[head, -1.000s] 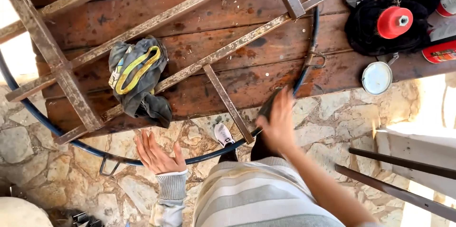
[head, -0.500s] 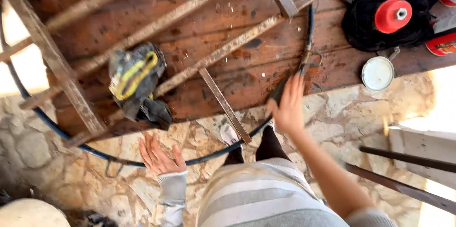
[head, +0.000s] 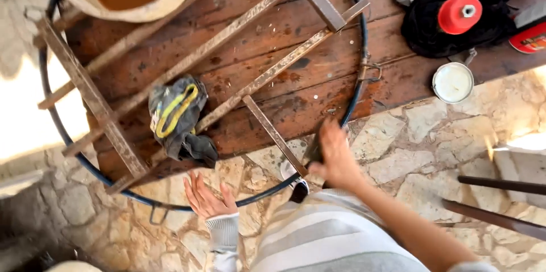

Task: Cleaning and preparing a metal frame using a sponge, sanding block, and a bucket of liquid.

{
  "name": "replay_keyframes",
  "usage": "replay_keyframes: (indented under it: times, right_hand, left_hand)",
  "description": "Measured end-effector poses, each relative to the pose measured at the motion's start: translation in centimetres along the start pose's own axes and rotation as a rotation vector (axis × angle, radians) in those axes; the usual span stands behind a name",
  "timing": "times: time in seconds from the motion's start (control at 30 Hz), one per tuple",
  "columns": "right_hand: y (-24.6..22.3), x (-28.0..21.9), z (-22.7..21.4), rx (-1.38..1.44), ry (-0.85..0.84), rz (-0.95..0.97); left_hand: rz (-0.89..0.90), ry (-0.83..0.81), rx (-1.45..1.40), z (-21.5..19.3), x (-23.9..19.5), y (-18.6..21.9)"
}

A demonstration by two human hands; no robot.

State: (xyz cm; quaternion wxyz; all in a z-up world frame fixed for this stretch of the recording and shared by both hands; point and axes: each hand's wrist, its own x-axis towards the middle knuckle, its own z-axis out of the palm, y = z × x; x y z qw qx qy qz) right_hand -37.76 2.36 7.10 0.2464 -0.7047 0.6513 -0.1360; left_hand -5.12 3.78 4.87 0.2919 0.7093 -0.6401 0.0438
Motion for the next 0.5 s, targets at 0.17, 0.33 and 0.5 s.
replay_keyframes:
  times: [0.17, 0.33, 0.5]
  right_hand:
    - [7.4, 3.5, 0.7, -0.099, 0.184, 0.098]
    - [1.4, -0.5, 3.1, -0.102, 0.076, -0.14]
    - [7.1, 5.8, -0.9, -0.06, 0.178, 0.126]
  left_hand:
    - [0.035, -0.017, -0.001, -1.1, -0.4, 0.9]
    - [0.074, 0.04, 0.07, -0.4, 0.7, 1.1]
    - [0.056, 0.006, 0.113, -0.4, 0.6, 1.3]
